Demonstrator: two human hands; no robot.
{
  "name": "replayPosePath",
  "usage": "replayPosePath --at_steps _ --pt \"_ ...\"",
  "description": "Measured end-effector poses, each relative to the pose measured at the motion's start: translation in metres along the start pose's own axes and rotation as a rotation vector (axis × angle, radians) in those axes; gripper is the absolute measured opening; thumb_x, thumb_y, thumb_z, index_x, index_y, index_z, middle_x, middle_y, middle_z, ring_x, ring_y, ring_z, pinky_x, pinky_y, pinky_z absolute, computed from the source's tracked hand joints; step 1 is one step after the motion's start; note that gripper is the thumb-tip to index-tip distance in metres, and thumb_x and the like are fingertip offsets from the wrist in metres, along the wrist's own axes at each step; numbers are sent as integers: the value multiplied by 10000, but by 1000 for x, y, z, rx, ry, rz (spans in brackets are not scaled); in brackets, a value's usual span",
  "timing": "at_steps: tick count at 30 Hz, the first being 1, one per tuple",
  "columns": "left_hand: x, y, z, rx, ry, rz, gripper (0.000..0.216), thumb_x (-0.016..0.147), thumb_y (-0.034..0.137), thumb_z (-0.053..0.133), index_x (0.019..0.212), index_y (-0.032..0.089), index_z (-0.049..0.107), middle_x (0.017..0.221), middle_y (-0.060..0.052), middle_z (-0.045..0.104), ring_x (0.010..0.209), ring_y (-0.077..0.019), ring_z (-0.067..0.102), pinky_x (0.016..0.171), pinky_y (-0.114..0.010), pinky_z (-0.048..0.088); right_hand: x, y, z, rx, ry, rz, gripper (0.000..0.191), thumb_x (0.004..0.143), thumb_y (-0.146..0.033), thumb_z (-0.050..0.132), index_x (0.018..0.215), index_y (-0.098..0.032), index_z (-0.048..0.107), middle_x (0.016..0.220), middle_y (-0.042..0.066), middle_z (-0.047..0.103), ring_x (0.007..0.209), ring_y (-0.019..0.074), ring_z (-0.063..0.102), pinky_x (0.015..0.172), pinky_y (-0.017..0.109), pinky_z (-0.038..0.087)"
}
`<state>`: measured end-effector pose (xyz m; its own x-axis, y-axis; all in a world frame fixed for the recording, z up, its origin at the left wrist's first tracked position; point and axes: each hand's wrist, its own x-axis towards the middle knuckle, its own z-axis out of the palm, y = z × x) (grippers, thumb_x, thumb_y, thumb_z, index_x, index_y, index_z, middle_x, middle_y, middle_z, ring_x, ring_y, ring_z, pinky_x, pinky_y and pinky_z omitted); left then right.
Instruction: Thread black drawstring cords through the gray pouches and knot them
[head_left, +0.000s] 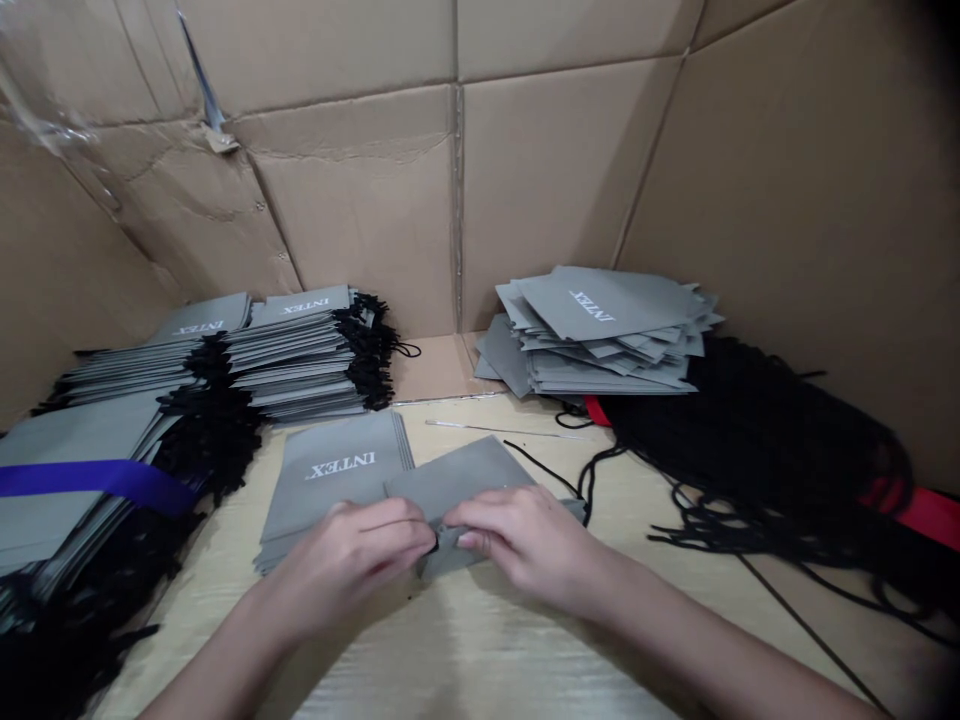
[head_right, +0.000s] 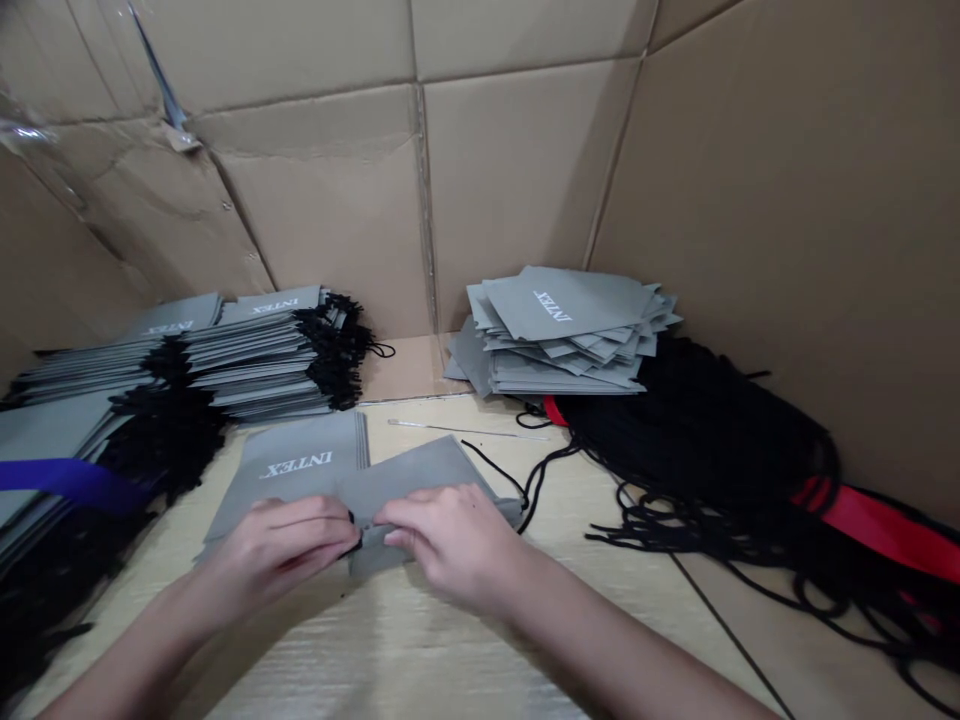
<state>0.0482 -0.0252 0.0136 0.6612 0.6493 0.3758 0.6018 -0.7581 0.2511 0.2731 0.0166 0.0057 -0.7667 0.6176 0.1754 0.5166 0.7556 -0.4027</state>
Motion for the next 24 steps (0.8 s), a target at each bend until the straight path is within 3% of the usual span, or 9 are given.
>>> replayPosePath --at_steps 13,19,24 --pt "6 -3 -2 -277 63 -82 168 857 164 528 1007 176 602 908 -65 633 816 -141 592 709 -236 476 -1 1 -3 76 44 -16 230 911 -268 450 1073 -263 613 951 12 688 794 155 618 668 235 399" --pt "5 -1 11 -350 259 -51 108 822 108 578 867 163 659 794 -51 660 739 -133 607 657 -225 480 0 0 -1 111 73 -26 225 912 -277 456 1068 -247 616 932 12 692 775 147 617 667 226 404" --pt "7 0 15 -641 319 -274 106 815 263 607 784 170 646 804 -56 632 780 -169 612 702 -277 483 1 2 -2 106 100 -16 230 904 -254 462 1068 -234 623 965 23 695 809 159 629 679 236 414"
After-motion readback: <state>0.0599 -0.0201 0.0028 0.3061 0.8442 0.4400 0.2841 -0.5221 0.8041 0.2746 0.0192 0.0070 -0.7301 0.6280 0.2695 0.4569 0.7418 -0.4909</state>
